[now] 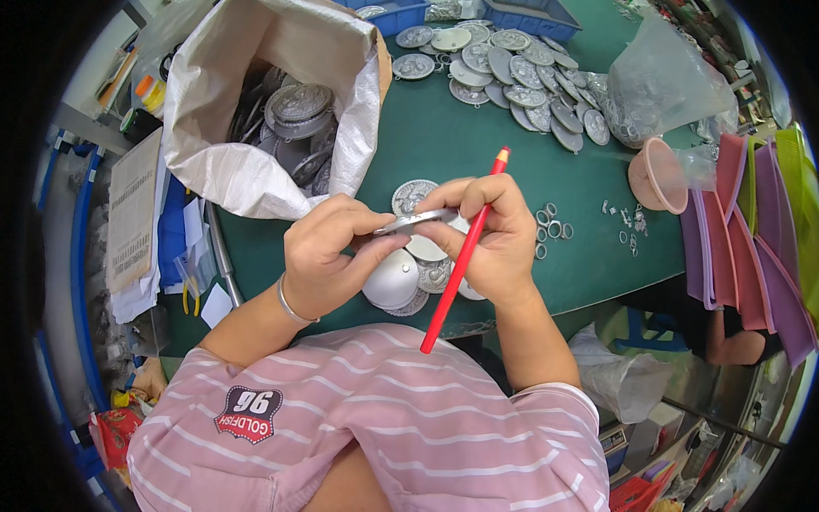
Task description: The person picks up round metal discs from a white sack and marks them with a red pencil. They handle the discs one by one, turning them over to mark both sides, and place them back on the table or into a plastic bag.
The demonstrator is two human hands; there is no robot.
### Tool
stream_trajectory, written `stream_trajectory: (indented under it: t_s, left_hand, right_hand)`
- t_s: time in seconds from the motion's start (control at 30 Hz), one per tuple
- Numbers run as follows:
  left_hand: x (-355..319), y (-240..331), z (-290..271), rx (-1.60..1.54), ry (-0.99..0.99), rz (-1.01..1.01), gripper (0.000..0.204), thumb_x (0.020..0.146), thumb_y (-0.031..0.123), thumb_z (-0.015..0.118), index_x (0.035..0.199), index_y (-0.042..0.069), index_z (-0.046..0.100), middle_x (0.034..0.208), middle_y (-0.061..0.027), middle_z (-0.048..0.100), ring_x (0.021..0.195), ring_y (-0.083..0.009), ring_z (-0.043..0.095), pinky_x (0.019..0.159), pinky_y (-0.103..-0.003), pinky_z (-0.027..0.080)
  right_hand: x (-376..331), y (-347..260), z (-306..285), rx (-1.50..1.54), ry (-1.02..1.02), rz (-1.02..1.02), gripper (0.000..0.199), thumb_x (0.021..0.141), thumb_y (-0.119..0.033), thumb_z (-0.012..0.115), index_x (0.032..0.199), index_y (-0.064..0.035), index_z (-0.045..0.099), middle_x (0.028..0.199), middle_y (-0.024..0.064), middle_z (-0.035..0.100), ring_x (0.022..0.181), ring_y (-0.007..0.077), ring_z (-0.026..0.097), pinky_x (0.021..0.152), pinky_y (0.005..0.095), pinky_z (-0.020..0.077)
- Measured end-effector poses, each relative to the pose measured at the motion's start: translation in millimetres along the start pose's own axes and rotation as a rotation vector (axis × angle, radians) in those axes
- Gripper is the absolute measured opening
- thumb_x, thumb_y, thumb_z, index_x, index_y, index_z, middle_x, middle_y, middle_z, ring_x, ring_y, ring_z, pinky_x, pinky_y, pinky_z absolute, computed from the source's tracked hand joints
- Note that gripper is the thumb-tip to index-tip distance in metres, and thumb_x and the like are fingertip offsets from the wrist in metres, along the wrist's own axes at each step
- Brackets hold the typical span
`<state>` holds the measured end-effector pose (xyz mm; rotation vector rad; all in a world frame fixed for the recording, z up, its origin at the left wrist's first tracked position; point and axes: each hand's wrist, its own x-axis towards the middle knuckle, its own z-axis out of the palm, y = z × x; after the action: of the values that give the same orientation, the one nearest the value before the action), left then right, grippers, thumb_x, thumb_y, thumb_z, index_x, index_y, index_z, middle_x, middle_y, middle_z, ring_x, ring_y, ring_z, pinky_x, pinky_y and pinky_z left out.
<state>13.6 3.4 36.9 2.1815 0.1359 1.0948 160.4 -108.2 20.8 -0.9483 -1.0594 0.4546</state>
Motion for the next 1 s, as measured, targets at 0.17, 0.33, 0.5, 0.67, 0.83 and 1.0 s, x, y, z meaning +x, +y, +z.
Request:
stream_trajectory:
  t_s: [0.17, 0.33, 0.5, 0.67, 0.83, 1.0]
  left_hand:
    - [-10.8, -4.0, 2.4, 0.009, 0.105, 0.038, 0.022, 0.063, -0.001, 0.075, 0.081, 0.000, 0.062, 0.071, -0.0087, 0.058, 0.051, -0.0178, 0.055, 0.045, -0.026, 0.044]
    - [-14.4, -8.6, 3.1, 0.006, 0.134, 0.134, 0.023, 0.062, -0.006, 0.075, 0.081, -0.003, 0.063, 0.074, -0.0127, 0.062, 0.060, -0.0181, 0.060, 0.050, -0.025, 0.046]
    - [-15.6, -8.6, 2.2, -0.007, 0.116, 0.145, 0.024, 0.062, -0.006, 0.075, 0.082, -0.003, 0.062, 0.075, -0.0135, 0.063, 0.062, -0.0196, 0.061, 0.052, -0.025, 0.047]
    - [-14.7, -9.1, 0.6, -0.007, 0.097, 0.146, 0.024, 0.063, -0.006, 0.075, 0.083, -0.003, 0.062, 0.076, -0.0138, 0.063, 0.062, -0.0195, 0.061, 0.052, -0.025, 0.047]
    - [-15.0, -6.5, -0.4, -0.035, 0.114, 0.092, 0.024, 0.063, -0.007, 0.074, 0.083, -0.003, 0.062, 0.076, -0.0140, 0.062, 0.061, -0.0190, 0.060, 0.052, -0.025, 0.047]
    - [-12.9, -9.7, -1.6, -0.043, 0.096, 0.133, 0.025, 0.062, -0.008, 0.074, 0.084, -0.003, 0.062, 0.076, -0.0135, 0.062, 0.062, -0.0187, 0.060, 0.053, -0.024, 0.047]
  right_hand:
    - [-7.0, -7.1, 9.0, -0.202, 0.272, -0.141, 0.028, 0.089, -0.020, 0.057, 0.104, 0.0029, 0.051, 0.090, 0.0162, 0.058, 0.079, 0.0200, 0.058, 0.073, 0.0331, 0.0463]
    - [-17.9, -23.7, 21.1, -0.329, 0.167, -0.277, 0.013, 0.090, -0.007, 0.050, 0.088, 0.0047, 0.053, 0.073, 0.0125, 0.057, 0.062, 0.0151, 0.053, 0.058, 0.0277, 0.0440]
    - [-13.8, -27.8, 25.4, -0.384, 0.147, -0.196, 0.009, 0.088, -0.001, 0.049, 0.079, 0.0028, 0.051, 0.063, 0.0088, 0.056, 0.052, 0.0125, 0.051, 0.048, 0.0246, 0.0418]
    - [-9.1, -28.6, 26.6, -0.396, 0.163, -0.183, 0.010, 0.086, 0.000, 0.050, 0.076, 0.0025, 0.052, 0.060, 0.0079, 0.055, 0.049, 0.0117, 0.050, 0.046, 0.0245, 0.0411]
    - [-11.8, -29.6, 20.4, -0.465, 0.138, -0.123, 0.011, 0.085, -0.002, 0.050, 0.075, 0.0022, 0.052, 0.060, 0.0081, 0.056, 0.049, 0.0118, 0.050, 0.046, 0.0245, 0.0410]
    - [-15.7, -32.3, 24.3, -0.339, 0.141, -0.131, 0.010, 0.087, -0.004, 0.049, 0.078, 0.0025, 0.050, 0.064, 0.0112, 0.057, 0.052, 0.0135, 0.052, 0.048, 0.0252, 0.0420]
